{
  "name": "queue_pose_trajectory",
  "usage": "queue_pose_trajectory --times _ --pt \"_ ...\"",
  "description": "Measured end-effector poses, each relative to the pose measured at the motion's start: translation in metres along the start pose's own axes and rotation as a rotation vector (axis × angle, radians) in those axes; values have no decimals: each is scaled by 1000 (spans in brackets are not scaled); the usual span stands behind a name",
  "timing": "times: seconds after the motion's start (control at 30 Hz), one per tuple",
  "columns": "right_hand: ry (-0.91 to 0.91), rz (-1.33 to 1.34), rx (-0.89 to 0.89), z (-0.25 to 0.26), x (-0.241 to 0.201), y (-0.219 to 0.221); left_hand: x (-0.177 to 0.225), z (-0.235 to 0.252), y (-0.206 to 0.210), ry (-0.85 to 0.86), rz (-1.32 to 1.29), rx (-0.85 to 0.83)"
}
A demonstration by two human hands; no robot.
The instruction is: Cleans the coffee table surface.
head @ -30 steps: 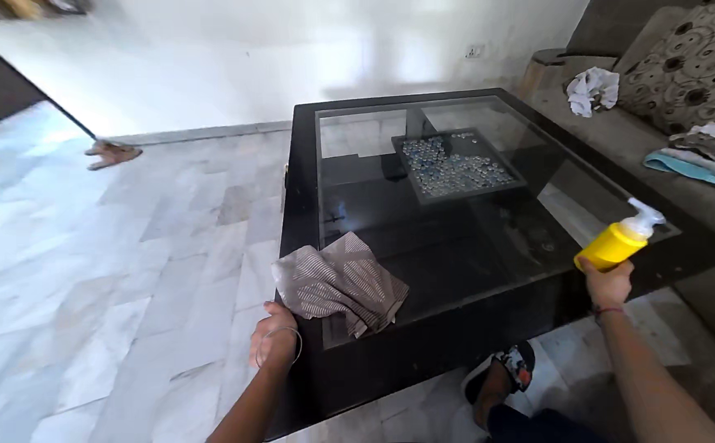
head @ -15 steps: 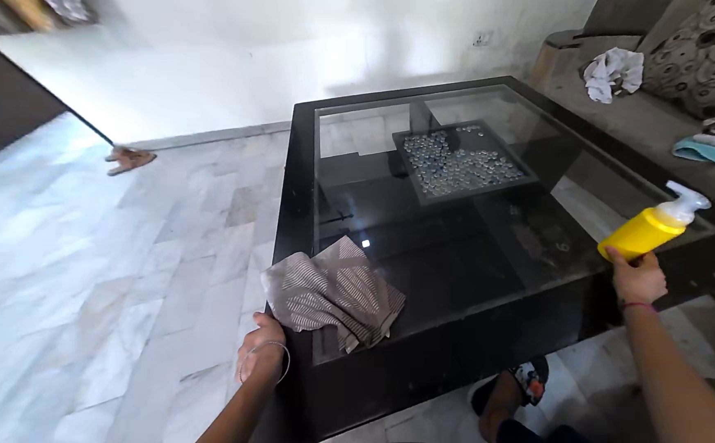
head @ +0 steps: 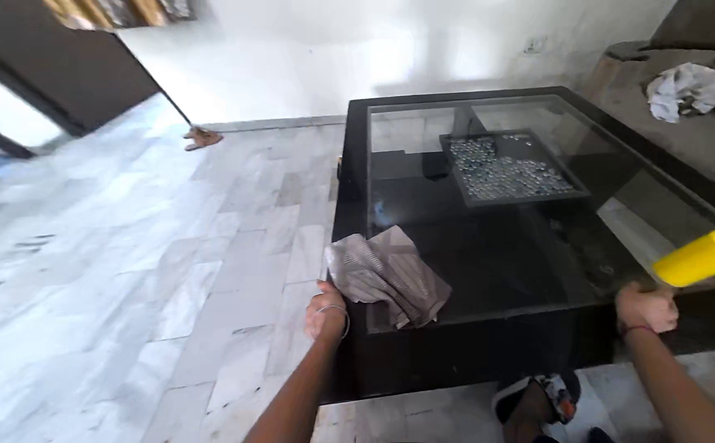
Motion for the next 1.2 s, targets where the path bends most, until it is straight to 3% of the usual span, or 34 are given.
queue_pose_trajectory --times 0.07,0.2,0.37,0.5,0.7,0.83,0.97,1.07,1.2 --pt "-107 -21 -137 -38 -27 15 1 0 -2 -4 -19 -19" --pt "-617 -37 -548 -141 -79 66 2 1 -3 -46 -45 -42" --pt "-1068 -353 -1019 -298 -108 97 1 5 -3 -49 -67 -72" --pt "-1360 -497 -1035 -350 -120 121 -1 7 -3 -43 -52 -113" --pt "-1341 -426 -971 -370 -176 171 1 8 -1 -55 -32 -111" --pt "-1237 -380 -879 -349 -213 193 1 9 -1 -76 -34 -94" --pt "-1077 -343 -674 -258 -223 201 0 8 -1 -79 -40 -90" --pt "-872 -348 -486 -151 -196 173 -2 9 0 -70 -31 -97" --pt "-536 -380 -136 -11 -114 108 -3 10 -1 -58 -47 -119"
Point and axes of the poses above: each hand's wrist, its own z-axis towards the middle knuckle, its own y-axis out of the palm, x = y × z, the point moved 3 cm from there along z, towards the middle knuckle, and after that the axes turned 7 degrees about y, right-handed, at the moved point
